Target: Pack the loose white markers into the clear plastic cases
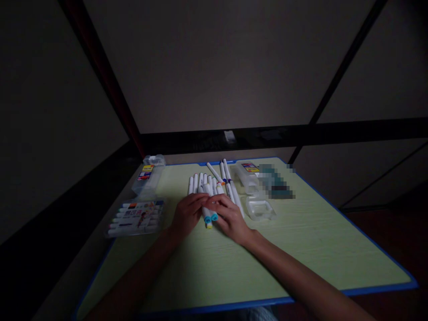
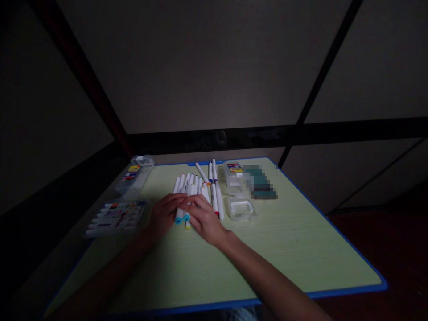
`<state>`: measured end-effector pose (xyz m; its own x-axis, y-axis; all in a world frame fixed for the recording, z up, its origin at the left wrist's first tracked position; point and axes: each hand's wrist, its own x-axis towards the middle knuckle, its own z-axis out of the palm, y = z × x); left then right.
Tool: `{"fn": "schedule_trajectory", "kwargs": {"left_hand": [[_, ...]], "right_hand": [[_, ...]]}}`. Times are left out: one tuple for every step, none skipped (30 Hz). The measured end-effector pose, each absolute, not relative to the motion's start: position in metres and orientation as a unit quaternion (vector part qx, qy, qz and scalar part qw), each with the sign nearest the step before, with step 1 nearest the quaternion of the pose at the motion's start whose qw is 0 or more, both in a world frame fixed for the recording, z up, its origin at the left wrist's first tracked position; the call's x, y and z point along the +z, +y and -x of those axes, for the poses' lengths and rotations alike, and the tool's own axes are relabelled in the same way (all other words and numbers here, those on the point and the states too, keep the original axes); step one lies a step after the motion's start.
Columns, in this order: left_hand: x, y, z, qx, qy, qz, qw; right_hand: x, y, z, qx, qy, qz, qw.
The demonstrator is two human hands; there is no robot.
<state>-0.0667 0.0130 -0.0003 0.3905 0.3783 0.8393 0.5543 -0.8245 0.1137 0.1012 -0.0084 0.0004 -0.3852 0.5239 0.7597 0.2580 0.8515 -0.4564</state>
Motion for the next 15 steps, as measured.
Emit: {"fn": "schedule_trajectory", "kwargs": {"left_hand": [[0.0,0.014,0.07,-0.47,-0.285,0.83,0.094],[0.0,0.016,0.073,-0.465,-0.291,0.831,0.097],[-0.001,0.017,0.076,-0.459,-0.298,0.83,0.102],[-0.001,0.018,0.08,-0.456,-0.306,0.829,0.107],[-0.001,0.02,0.084,-0.453,-0.314,0.827,0.111],[-0.001,0.022,0.088,-0.45,-0.322,0.825,0.113],[-0.001,0.023,0.093,-0.447,-0.331,0.824,0.112],[-0.001,0.025,0.097,-0.444,-0.338,0.823,0.107],[0.0,0.027,0.101,-0.439,-0.345,0.823,0.099],[0.001,0.028,0.105,-0.434,-0.354,0.824,0.09],[0.003,0.03,0.108,-0.427,-0.363,0.824,0.082],[0.004,0.031,0.112,-0.421,-0.37,0.825,0.074],[0.005,0.032,0.115,-0.413,-0.377,0.826,0.067],[0.006,0.033,0.118,-0.407,-0.381,0.828,0.062],[0.006,0.035,0.12,-0.402,-0.385,0.829,0.057]], "right_hand": [[0.002,-0.007,-0.099,0.134,-0.823,0.24,0.498],[0.003,-0.006,-0.096,0.135,-0.824,0.241,0.494],[0.005,-0.004,-0.094,0.138,-0.827,0.24,0.489],[0.007,-0.003,-0.09,0.143,-0.831,0.239,0.482],[0.009,-0.001,-0.087,0.149,-0.834,0.238,0.475],[0.012,0.001,-0.083,0.155,-0.837,0.237,0.468],[0.014,0.003,-0.079,0.161,-0.839,0.236,0.463],[0.017,0.005,-0.075,0.165,-0.84,0.235,0.46],[0.02,0.007,-0.071,0.17,-0.841,0.232,0.459],[0.022,0.009,-0.066,0.176,-0.841,0.23,0.458],[0.024,0.012,-0.062,0.181,-0.84,0.229,0.457],[0.025,0.014,-0.058,0.185,-0.84,0.231,0.455],[0.025,0.017,-0.055,0.187,-0.84,0.234,0.453],[0.025,0.02,-0.052,0.187,-0.839,0.237,0.452],[0.024,0.023,-0.049,0.187,-0.841,0.24,0.448]]}}
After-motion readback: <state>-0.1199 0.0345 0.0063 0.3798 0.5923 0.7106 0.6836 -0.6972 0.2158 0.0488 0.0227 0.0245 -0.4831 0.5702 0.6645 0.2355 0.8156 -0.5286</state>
